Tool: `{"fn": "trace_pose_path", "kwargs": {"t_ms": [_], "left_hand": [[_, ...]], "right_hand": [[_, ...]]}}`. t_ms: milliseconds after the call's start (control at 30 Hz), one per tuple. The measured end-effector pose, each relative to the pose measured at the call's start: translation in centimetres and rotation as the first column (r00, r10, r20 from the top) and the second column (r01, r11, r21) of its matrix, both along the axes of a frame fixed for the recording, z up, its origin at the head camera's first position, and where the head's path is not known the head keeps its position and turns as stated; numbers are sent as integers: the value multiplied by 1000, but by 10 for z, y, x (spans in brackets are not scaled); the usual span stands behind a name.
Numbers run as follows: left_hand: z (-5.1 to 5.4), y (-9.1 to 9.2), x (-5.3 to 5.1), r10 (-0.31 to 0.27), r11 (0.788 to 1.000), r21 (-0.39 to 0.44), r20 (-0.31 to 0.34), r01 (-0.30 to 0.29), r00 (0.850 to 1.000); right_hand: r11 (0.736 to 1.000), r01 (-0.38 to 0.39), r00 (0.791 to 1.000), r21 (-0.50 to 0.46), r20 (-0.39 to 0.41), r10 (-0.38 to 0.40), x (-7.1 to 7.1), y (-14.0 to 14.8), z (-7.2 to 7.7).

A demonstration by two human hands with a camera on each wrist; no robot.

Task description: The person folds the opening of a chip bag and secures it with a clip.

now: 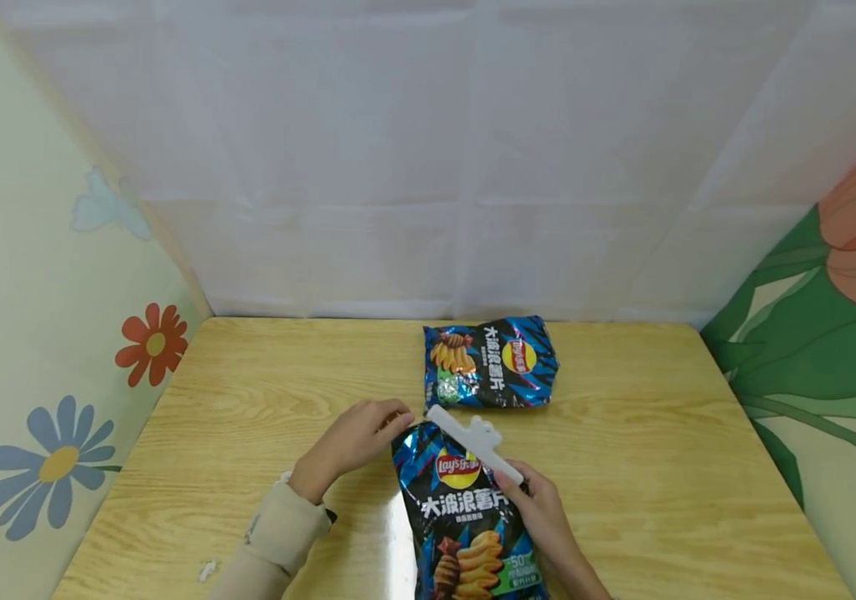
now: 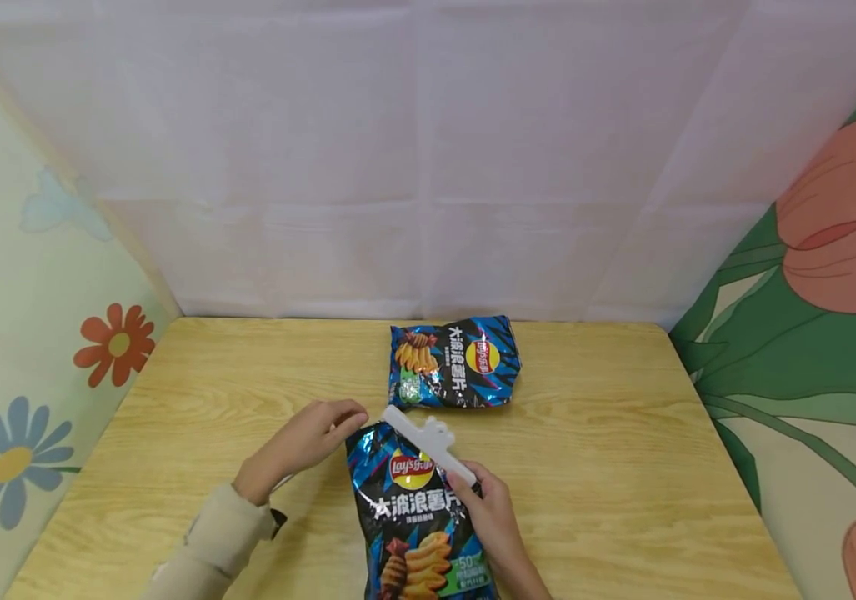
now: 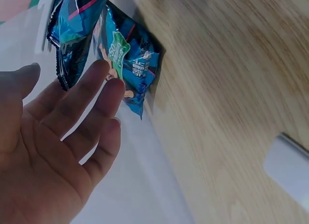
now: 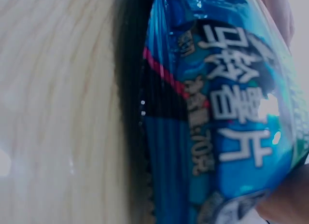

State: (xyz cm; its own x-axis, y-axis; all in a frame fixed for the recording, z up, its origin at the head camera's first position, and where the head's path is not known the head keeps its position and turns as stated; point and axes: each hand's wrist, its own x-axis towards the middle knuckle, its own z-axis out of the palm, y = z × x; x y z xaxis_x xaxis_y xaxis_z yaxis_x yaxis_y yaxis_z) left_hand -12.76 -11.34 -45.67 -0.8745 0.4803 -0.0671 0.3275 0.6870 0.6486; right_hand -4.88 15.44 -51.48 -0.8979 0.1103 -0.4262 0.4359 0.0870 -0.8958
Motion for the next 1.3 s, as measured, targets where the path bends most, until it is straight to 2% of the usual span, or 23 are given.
{"fn": "trace_pose_path", "kwargs": {"t_ms": [267,500,767,967,1167,1200,1300], "left_hand": [[-4,-2,3,57,998,0,-6,-57,998],[-11,-5,5,93,996,13,-49,-92,994],[-21,-3,5,156,987,45,-114,-152,981],[-27,-1,6,182,983,42,-216,-177,959],[-35,-1,4,151,985,-24,-378,-173,913],[-36,-1,4,146,984,-39,-396,-175,907],[-40,1,2,143,980,-69,-408,-187,902]], "right_hand": [[999,11,1000,38,-3,-10,-2,13,2],[996,27,1000,90,-15,-26,-4,27,5],[988,18,999,151,32,-23,-9,47,9],[986,17,998,164,54,-26,-13,66,11],[986,35,996,164,72,-48,-17,86,13],[985,37,996,168,73,-50,-17,89,14],[984,48,995,169,74,-61,-19,100,14]]}}
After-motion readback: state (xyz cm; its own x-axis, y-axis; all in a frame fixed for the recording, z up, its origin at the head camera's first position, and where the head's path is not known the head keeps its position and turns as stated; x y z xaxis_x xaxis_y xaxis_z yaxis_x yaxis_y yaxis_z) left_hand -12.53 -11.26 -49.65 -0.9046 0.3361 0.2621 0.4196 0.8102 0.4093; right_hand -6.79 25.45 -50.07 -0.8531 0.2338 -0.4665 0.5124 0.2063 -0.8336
